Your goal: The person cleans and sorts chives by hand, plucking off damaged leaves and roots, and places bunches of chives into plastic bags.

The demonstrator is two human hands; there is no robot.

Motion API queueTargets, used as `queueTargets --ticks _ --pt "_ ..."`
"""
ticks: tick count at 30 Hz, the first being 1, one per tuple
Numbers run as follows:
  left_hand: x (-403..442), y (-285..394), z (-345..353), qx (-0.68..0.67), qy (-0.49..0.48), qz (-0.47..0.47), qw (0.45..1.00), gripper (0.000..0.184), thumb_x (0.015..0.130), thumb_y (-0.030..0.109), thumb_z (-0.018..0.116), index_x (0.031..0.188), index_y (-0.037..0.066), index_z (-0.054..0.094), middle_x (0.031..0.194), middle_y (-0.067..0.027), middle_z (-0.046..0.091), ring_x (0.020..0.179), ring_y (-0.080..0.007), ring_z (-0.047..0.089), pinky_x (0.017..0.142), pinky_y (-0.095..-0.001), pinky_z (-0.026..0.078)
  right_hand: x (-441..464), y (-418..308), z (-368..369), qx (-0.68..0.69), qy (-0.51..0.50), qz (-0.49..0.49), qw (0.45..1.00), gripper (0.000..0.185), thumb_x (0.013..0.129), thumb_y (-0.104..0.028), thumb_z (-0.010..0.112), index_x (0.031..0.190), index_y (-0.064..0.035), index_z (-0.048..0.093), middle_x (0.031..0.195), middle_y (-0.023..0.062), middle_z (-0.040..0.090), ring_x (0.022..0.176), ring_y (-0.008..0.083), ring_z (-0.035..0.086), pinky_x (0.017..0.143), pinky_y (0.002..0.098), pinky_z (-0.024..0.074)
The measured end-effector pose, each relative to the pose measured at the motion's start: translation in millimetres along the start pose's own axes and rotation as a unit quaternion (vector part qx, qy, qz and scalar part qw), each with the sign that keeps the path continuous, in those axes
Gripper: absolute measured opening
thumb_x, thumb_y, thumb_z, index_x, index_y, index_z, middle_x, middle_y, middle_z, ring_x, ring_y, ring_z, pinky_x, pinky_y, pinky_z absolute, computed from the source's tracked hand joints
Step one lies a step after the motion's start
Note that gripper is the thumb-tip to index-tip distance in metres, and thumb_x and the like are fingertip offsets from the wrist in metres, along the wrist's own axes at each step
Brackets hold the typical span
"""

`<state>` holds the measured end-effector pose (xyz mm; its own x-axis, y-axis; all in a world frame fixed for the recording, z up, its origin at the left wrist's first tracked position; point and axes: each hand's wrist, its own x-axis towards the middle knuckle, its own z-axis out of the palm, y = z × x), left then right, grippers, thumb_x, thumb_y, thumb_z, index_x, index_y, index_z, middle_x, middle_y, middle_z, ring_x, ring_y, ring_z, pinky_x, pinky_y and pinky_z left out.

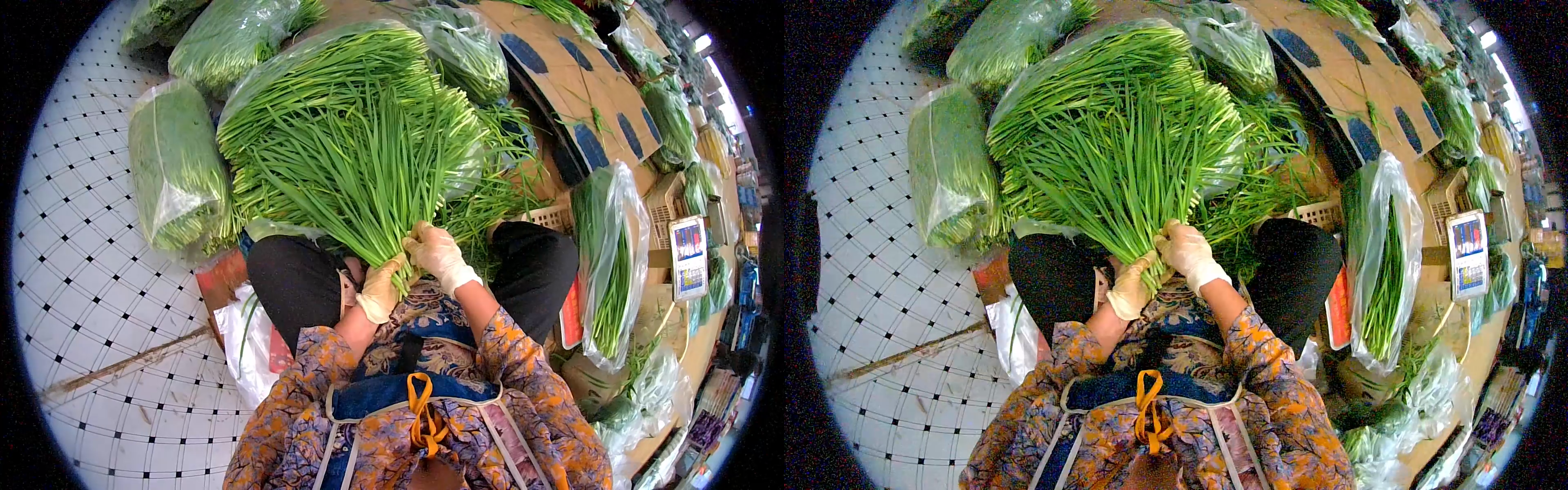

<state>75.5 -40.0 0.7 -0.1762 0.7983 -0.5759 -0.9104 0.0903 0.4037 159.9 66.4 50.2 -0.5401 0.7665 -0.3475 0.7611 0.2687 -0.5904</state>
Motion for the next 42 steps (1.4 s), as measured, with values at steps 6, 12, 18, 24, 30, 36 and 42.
queueTargets --ticks 6,12,18,24,30,36,42 --pt "17.5 -12.6 -36.7 -0.078 -0.148 -0.042 0.985 0.031 0.089 0.025 0.042 0.116 0.01 0.047 0.108 -0.0041 0.055 0.098 -0.0184 0.052 0.085 -0.0356 0.043 -25.4 5.3 16.3 0.022 0.134 -0.231 0.963 0.02 0.08 -0.025 0.056 0.091 -0.0092 0.054 0.066 0.0146 0.058 0.061 0.0313 0.059 0.054 0.0405 0.0469" --pt "19.5 -9.9 -29.5 -0.053 -0.214 -0.093 0.971 0.044 0.09 0.035 0.04 0.118 0.003 0.047 0.113 -0.0107 0.053 0.099 -0.021 0.052 0.089 -0.035 0.041 -38.5 -8.0 17.6 0.018 0.1 -0.362 0.927 0.014 0.079 -0.019 0.058 0.077 -0.007 0.051 0.062 0.0121 0.054 0.057 0.0295 0.056 0.052 0.037 0.0446" --pt "-0.1 8.7 -3.9 -0.018 -0.098 -0.058 0.993 0.03 0.087 0.022 0.05 0.108 0.0 0.052 0.102 -0.0105 0.059 0.085 -0.0164 0.058 0.073 -0.0288 0.05 -65.3 -23.1 -15.9 0.24 0.124 -0.26 0.927 0.014 0.079 -0.014 0.057 0.087 -0.0055 0.049 0.073 0.0129 0.054 0.063 0.0284 0.056 0.059 0.0359 0.0463" --pt "6.1 11.7 -5.6 -0.048 -0.09 -0.13 0.986 0.031 0.088 0.023 0.048 0.111 0.002 0.05 0.094 -0.0065 0.062 0.06 -0.0082 0.053 0.052 -0.021 0.045 -25.8 33.1 -39.4 0.501 0.153 0.103 0.845 0.04 0.087 -0.028 0.051 0.112 0.0006 0.04 0.074 0.0071 0.06 0.059 0.0108 0.056 0.053 0.0199 0.0456" --pt "1.2 5.7 -6.0 0.054 -0.013 -0.038 0.998 0.03 0.087 0.026 0.051 0.109 0.006 0.052 0.089 -0.0036 0.062 0.068 -0.0114 0.056 0.057 -0.0222 0.046 -23.2 37.1 29.0 0.163 0.091 -0.067 0.98 0.031 0.083 -0.03 0.054 0.099 -0.0029 0.05 0.078 0.0188 0.06 0.069 0.0325 0.059 0.058 0.0397 0.047" --pt "4.9 4.2 -4.7 -0.03 -0.042 -0.047 0.998 0.018 0.087 0.025 0.051 0.085 0.007 0.056 0.067 -0.0006 0.054 0.061 -0.0142 0.05 0.058 -0.026 0.041 -37.4 9.0 18.1 0.093 0.099 -0.154 0.979 0.016 0.084 -0.017 0.053 0.078 -0.0029 0.051 0.065 0.0133 0.055 0.055 0.0286 0.053 0.051 0.0336 0.0435" --pt "0.9 9.5 8.7 0.054 0.033 -0.077 0.995 0.021 0.087 0.015 0.05 0.102 0.001 0.054 0.087 -0.008 0.063 0.071 -0.0167 0.06 0.062 -0.0265 0.049 -32.2 28.1 -2.8 0.488 0.064 0.15 0.857 0.026 0.087 -0.025 0.052 0.096 -0.0002 0.052 0.066 0.0073 0.059 0.051 0.0123 0.054 0.046 0.0238 0.0433"
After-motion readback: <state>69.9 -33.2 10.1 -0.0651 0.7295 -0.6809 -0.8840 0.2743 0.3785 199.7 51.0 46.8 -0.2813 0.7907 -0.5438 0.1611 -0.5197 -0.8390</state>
